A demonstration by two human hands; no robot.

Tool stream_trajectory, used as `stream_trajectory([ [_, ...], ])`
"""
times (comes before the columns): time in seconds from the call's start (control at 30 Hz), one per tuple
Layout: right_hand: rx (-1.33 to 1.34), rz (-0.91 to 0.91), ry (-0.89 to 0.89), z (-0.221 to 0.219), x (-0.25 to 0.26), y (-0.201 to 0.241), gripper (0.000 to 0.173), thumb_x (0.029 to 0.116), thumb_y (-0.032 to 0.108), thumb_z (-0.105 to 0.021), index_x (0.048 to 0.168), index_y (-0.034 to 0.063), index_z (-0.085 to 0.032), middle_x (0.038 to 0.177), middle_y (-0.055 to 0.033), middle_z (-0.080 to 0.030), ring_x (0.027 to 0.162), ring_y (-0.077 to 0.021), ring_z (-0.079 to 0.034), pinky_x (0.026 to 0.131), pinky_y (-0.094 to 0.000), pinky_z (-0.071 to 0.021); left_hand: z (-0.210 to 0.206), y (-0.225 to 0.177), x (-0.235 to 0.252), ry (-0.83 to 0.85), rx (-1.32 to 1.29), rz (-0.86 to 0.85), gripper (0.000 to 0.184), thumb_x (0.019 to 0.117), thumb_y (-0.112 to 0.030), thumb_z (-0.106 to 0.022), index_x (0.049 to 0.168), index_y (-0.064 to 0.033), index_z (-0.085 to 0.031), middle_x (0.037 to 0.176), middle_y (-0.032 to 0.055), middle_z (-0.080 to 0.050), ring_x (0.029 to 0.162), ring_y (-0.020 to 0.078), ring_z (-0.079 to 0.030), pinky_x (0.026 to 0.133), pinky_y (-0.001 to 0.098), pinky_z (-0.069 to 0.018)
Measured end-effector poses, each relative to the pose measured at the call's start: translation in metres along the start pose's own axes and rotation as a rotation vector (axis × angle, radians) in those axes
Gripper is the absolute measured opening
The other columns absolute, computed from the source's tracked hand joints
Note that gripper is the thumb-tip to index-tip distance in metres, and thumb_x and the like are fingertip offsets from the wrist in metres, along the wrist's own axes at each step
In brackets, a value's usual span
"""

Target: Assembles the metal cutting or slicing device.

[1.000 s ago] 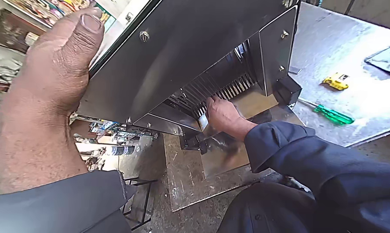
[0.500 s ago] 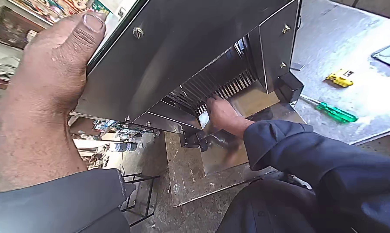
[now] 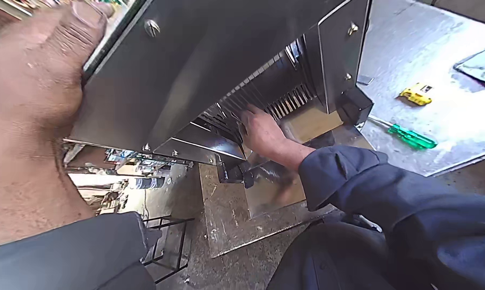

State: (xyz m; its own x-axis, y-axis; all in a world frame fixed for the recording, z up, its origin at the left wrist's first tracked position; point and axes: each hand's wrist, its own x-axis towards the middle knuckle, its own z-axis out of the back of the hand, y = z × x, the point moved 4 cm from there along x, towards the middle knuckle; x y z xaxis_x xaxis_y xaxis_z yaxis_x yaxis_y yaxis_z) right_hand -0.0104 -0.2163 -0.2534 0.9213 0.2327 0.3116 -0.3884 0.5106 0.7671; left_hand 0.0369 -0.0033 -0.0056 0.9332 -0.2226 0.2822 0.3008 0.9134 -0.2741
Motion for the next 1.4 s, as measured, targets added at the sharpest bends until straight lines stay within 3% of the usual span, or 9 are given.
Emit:
stream_trajectory([
  [0.23, -0.028, -0.051, 0.102, -0.002, 0.001, -0.007, 0.017, 0.0963, 0.011, -0.061, 0.108, 0.0007, -0.07, 0.117, -0.0186, -0.066, 0.106, -0.033, -0.068, 0.089, -0.0501, -0.0567, 0.002, -0.01, 0.0, 0.01, 0.006, -0.024, 0.048, 0.1048, -0.064, -0.039, 0.141, -0.0382, -0.059, 0.126, -0.0033, -0.068, 0.115, 0.0099, -0.066, 0.099, 0.0422, -0.0559],
  [0.4, -0.037, 0.036, -0.004, -0.004, 0.004, 0.005, 0.018, 0.099, 0.01, -0.058, 0.109, 0.0002, -0.069, 0.116, -0.0177, -0.066, 0.102, -0.0317, -0.069, 0.087, -0.0463, -0.0585, -0.002, -0.017, -0.001, 0.051, -0.096, -0.017, 0.035, 0.1074, -0.047, -0.047, 0.112, -0.0188, -0.067, 0.097, -0.0038, -0.067, 0.09, 0.0061, -0.067, 0.079, 0.0306, -0.0588],
  [0.5, -0.047, 0.029, 0.065, -0.006, 0.003, -0.006, 0.019, 0.0986, 0.009, -0.058, 0.112, 0.0012, -0.069, 0.119, -0.0177, -0.065, 0.106, -0.0324, -0.067, 0.09, -0.0479, -0.0566, -0.002, -0.016, -0.003, 0.063, -0.115, -0.013, 0.042, 0.1081, -0.053, -0.042, 0.125, -0.0224, -0.066, 0.109, -0.0018, -0.069, 0.1, 0.0093, -0.068, 0.087, 0.0363, -0.0591],
  [0.7, 0.017, 0.262, -0.374, 0.017, 0.012, 0.042, 0.022, 0.0885, 0.003, -0.066, 0.108, 0.0051, -0.075, 0.105, -0.0129, -0.07, 0.098, -0.0265, -0.07, 0.08, -0.0392, -0.0586, -0.003, -0.009, -0.004, 0.036, -0.16, -0.063, 0.039, 0.1098, -0.047, -0.04, 0.126, -0.0212, -0.064, 0.111, -0.0028, -0.069, 0.104, 0.0093, -0.068, 0.092, 0.0354, -0.0575],
  [0.87, -0.032, 0.112, -0.1, 0.002, 0.005, 0.013, 0.017, 0.0966, 0.005, -0.058, 0.108, 0.0002, -0.071, 0.113, -0.0165, -0.067, 0.103, -0.0309, -0.069, 0.085, -0.0453, -0.0577, -0.001, -0.01, -0.006, 0.052, -0.121, -0.063, 0.044, 0.1083, -0.054, -0.039, 0.131, -0.0253, -0.062, 0.116, -0.0007, -0.069, 0.11, 0.0121, -0.068, 0.095, 0.0406, -0.0573],
  [1.07, 0.066, 0.269, -0.386, 0.012, 0.015, 0.037, 0.017, 0.0904, 0.004, -0.066, 0.105, 0.0036, -0.075, 0.1, -0.0124, -0.069, 0.096, -0.0263, -0.07, 0.08, -0.0397, -0.0586, -0.002, -0.012, -0.006, 0.086, -0.129, -0.124, 0.043, 0.1109, -0.048, -0.034, 0.135, -0.0241, -0.061, 0.117, 0.0003, -0.069, 0.109, 0.0124, -0.068, 0.094, 0.038, -0.0578],
  [1.17, 0.004, 0.195, -0.211, 0.015, 0.005, 0.025, 0.02, 0.0934, 0.013, -0.067, 0.11, 0.0064, -0.075, 0.108, -0.0132, -0.07, 0.095, -0.0279, -0.071, 0.079, -0.0448, -0.0594, 0.002, -0.006, -0.001, 0.073, -0.096, -0.077, 0.042, 0.1087, -0.054, -0.039, 0.137, -0.0322, -0.062, 0.12, -0.0009, -0.069, 0.111, 0.0131, -0.069, 0.095, 0.0419, -0.0585],
  [1.3, -0.048, 0.084, -0.18, 0.033, -0.004, 0.011, 0.018, 0.092, 0.021, -0.069, 0.093, 0.0031, -0.072, 0.1, -0.0146, -0.07, 0.086, -0.0313, -0.071, 0.07, -0.0519, -0.0584, 0.006, 0.014, 0.004, 0.042, -0.004, -0.074, 0.043, 0.1047, -0.064, -0.04, 0.135, -0.0425, -0.061, 0.122, -0.0044, -0.069, 0.114, 0.0093, -0.067, 0.096, 0.0466, -0.0576],
  [1.4, -0.17, 0.096, -0.334, 0.034, 0.003, 0.013, 0.021, 0.0884, 0.022, -0.071, 0.085, 0.0011, -0.066, 0.09, -0.0167, -0.068, 0.075, -0.0326, -0.07, 0.06, -0.0491, -0.0556, -0.001, -0.009, -0.01, -0.013, -0.002, -0.123, 0.045, 0.1029, -0.066, -0.043, 0.128, -0.0362, -0.065, 0.109, -0.0095, -0.069, 0.1, -0.0015, -0.067, 0.086, 0.0346, -0.0603],
])
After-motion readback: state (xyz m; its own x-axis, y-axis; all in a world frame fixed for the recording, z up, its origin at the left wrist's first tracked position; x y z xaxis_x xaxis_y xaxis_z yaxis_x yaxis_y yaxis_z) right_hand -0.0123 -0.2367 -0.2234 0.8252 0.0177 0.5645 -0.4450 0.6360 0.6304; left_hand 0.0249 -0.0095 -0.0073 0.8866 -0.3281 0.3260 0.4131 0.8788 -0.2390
